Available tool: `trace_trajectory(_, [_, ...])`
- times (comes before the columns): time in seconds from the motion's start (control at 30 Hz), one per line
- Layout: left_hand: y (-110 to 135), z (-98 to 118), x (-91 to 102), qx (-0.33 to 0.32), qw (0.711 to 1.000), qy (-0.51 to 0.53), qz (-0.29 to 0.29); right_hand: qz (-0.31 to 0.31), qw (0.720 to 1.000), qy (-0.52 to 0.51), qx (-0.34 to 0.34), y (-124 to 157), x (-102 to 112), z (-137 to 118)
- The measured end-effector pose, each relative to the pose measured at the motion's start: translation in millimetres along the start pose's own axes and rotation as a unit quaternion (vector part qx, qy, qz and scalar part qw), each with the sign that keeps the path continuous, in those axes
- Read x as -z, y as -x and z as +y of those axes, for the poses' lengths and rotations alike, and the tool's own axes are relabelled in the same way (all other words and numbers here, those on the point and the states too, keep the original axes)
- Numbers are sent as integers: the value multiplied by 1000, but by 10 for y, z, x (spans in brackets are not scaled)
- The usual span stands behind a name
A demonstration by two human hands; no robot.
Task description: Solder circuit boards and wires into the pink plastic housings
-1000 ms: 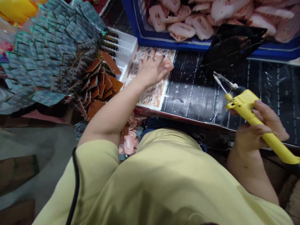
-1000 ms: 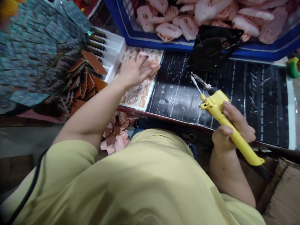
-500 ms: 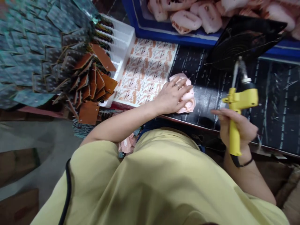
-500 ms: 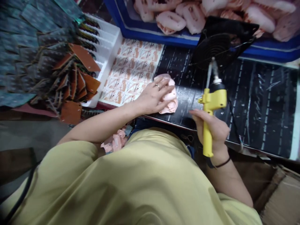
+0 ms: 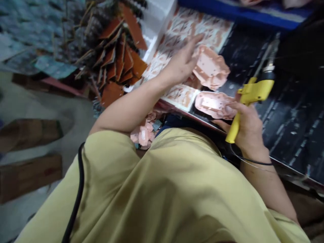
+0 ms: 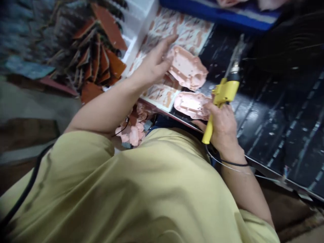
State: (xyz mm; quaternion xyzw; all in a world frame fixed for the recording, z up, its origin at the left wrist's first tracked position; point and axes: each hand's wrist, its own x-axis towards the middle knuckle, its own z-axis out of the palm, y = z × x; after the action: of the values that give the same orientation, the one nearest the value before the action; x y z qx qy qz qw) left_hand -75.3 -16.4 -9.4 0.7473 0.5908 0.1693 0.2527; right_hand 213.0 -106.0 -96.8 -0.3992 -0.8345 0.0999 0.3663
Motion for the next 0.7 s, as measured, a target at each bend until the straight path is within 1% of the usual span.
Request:
trace_trajectory(0.1, [83,-292,4,-55,996,-58,-40,6,999,5,-44,57,7,69])
trace_trajectory(0.13, [107,-375,-14,-71,994,-74,-39,8,999,4,-48,71,14,76])
trace_trajectory(0.23, [145,-524,-144,-134,988,-75,3,-2,999,-1,-44,88,35,60])
trace_trajectory(0.3, [142,-535,-283,-165,984,-65,1,-6,999,0,-35,85,38,47])
trace_trajectory(0.37, [135,-502,-419,-184,980,-72,-30,6,999,21,-28,86,37,50])
trace_trajectory(0.43, [141,-456,-505,-191,976,-85,-67,32,998,58,-16,99,50,63])
trace_trajectory(0.5, [165,-416,-529,-190,973,-93,-88,52,996,78,-1,120,92,73])
trace_trajectory(0.57, [200,-378,-517,-190,973,-101,-88,62,995,75,9,142,168,77])
trace_trajectory(0.7, [242,-287,-534,-217,962,-139,-85,50,996,71,1,203,370,122])
